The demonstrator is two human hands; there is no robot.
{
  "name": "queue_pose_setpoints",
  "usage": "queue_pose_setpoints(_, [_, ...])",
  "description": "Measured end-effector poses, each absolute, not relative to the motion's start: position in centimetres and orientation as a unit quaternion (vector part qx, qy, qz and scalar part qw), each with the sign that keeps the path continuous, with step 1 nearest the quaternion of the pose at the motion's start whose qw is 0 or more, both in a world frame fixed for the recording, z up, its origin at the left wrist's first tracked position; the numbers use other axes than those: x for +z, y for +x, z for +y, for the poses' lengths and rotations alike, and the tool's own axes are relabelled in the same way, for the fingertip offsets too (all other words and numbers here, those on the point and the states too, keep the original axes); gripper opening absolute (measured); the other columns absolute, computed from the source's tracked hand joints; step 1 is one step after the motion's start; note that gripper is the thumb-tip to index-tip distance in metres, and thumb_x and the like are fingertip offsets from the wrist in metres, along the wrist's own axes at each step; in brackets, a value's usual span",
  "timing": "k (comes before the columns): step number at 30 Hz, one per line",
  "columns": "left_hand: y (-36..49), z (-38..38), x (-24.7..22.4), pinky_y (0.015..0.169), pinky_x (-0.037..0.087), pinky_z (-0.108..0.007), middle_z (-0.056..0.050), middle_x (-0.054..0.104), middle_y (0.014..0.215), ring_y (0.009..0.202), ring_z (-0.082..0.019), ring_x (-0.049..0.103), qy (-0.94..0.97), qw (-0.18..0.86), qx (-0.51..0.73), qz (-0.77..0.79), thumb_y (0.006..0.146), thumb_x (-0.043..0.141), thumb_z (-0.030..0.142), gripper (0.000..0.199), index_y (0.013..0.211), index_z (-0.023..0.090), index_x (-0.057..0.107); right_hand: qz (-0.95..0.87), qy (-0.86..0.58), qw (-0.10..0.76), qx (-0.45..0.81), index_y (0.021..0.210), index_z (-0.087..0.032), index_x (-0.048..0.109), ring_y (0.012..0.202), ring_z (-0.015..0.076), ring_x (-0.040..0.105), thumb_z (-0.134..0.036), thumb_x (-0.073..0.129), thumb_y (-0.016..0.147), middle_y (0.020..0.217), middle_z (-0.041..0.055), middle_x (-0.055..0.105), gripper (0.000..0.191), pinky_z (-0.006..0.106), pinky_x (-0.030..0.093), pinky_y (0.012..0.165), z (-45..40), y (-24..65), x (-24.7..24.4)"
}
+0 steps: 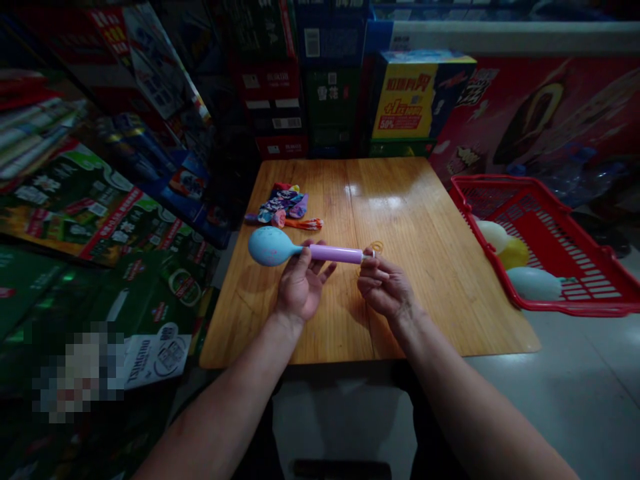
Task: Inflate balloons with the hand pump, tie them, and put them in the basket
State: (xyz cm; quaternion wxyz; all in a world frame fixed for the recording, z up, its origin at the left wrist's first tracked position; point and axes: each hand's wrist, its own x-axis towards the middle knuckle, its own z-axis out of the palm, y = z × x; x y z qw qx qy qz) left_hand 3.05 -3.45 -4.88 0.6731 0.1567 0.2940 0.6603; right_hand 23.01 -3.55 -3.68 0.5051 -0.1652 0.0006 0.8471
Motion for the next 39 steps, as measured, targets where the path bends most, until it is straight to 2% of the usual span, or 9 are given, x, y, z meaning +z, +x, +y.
queue_pose_setpoints(5, [4.0, -3.5, -5.7, 0.099, 0.047, -0.042, -0.006, 0.072, 0.118, 0.112, -0.021, 0.065, 0.131, 0.691, 0.644, 0.300, 0.090, 0.069, 0.030, 0.018, 0.106, 0.026, 0.071, 0.012, -0.180, 0.489, 0.853, 0.095, -0.015, 0.061, 0.040, 0.0001, 0.040, -0.008, 0.046, 0.098, 0.066, -0.0052, 0.062, 0.017, 0.012, 0.035, 0.041, -3.4, 21.9, -4.3])
queue_pose_setpoints(12, [1.2, -1.0, -5.4, 0.085, 0.051, -0.030, -0.005, 0.074, 0.108, 0.099, -0.017, 0.068, 0.104, 0.662, 0.670, 0.319, 0.089, 0.069, 0.030, 0.014, 0.101, 0.023, 0.071, -0.007, -0.184, 0.506, 0.842, 0.092, -0.015, 0.062, 0.041, -0.0002, 0.042, -0.006, 0.045, 0.097, 0.067, -0.0052, 0.062, 0.020, 0.011, 0.035, 0.042, -1.9, 24.7, -3.7])
queue_pose_setpoints(17, [2.9, -1.7, -6.1, 0.090, 0.052, -0.041, -0.004, 0.069, 0.124, 0.109, -0.022, 0.066, 0.126, 0.679, 0.653, 0.310, 0.086, 0.073, 0.035, 0.024, 0.109, 0.029, 0.069, -0.018, -0.197, 0.504, 0.841, 0.090, -0.015, 0.062, 0.040, -0.0006, 0.040, -0.006, 0.050, 0.094, 0.064, -0.0066, 0.060, 0.016, 0.011, 0.034, 0.043, -1.8, 23.0, -3.9])
queue_pose_setpoints(20, [4.2, -2.4, -6.8, 0.091, 0.053, -0.045, -0.004, 0.069, 0.123, 0.105, -0.024, 0.067, 0.106, 0.710, 0.624, 0.309, 0.085, 0.075, 0.035, 0.024, 0.107, 0.028, 0.069, -0.016, -0.205, 0.489, 0.847, 0.092, -0.015, 0.062, 0.042, -0.0003, 0.042, -0.007, 0.050, 0.095, 0.066, -0.0056, 0.062, 0.015, 0.012, 0.036, 0.044, -2.1, 22.0, -4.1])
queue_pose_setpoints(25, [3.8, -2.0, -6.1, 0.095, 0.052, -0.044, -0.005, 0.072, 0.116, 0.107, -0.023, 0.068, 0.117, 0.713, 0.630, 0.285, 0.085, 0.074, 0.031, 0.022, 0.106, 0.024, 0.070, -0.007, -0.188, 0.486, 0.853, 0.096, -0.014, 0.061, 0.043, 0.0000, 0.045, -0.006, 0.046, 0.096, 0.068, -0.0045, 0.063, 0.018, 0.011, 0.038, 0.044, -2.1, 23.9, -3.9])
queue_pose_setpoints(29, [2.2, -1.2, -5.1, 0.095, 0.053, -0.040, -0.006, 0.073, 0.110, 0.105, -0.022, 0.068, 0.119, 0.672, 0.667, 0.299, 0.084, 0.076, 0.031, 0.020, 0.101, 0.022, 0.070, -0.030, -0.175, 0.504, 0.845, 0.094, -0.016, 0.061, 0.043, -0.0006, 0.046, -0.005, 0.045, 0.096, 0.068, -0.0056, 0.063, 0.019, 0.010, 0.037, 0.044, -1.9, 26.0, -3.4])
queue_pose_setpoints(32, [2.3, -1.6, -5.2, 0.095, 0.053, -0.039, -0.006, 0.072, 0.115, 0.110, -0.022, 0.067, 0.135, 0.659, 0.676, 0.302, 0.084, 0.075, 0.034, 0.025, 0.106, 0.024, 0.070, -0.031, -0.172, 0.505, 0.845, 0.095, -0.016, 0.061, 0.042, -0.0008, 0.045, -0.006, 0.046, 0.097, 0.068, -0.0060, 0.063, 0.018, 0.010, 0.037, 0.044, -2.1, 25.6, -3.4])
queue_pose_setpoints(35, [3.5, -2.7, -5.8, 0.095, 0.053, -0.043, -0.005, 0.070, 0.123, 0.110, -0.023, 0.067, 0.129, 0.692, 0.646, 0.295, 0.086, 0.073, 0.035, 0.026, 0.110, 0.027, 0.069, -0.020, -0.190, 0.483, 0.855, 0.095, -0.015, 0.062, 0.045, 0.0006, 0.047, -0.009, 0.051, 0.095, 0.069, -0.0046, 0.063, 0.012, 0.011, 0.039, 0.045, -2.7, 23.8, -3.7])
queue_pose_setpoints(39, [4.4, -3.4, -5.9, 0.096, 0.052, -0.044, -0.007, 0.071, 0.119, 0.108, -0.023, 0.068, 0.118, 0.705, 0.630, 0.303, 0.087, 0.072, 0.036, 0.026, 0.111, 0.026, 0.068, -0.029, -0.203, 0.477, 0.855, 0.093, -0.017, 0.062, 0.047, 0.0007, 0.048, -0.010, 0.056, 0.094, 0.073, -0.0041, 0.066, 0.009, 0.010, 0.041, 0.048, -3.4, 22.2, -4.0])
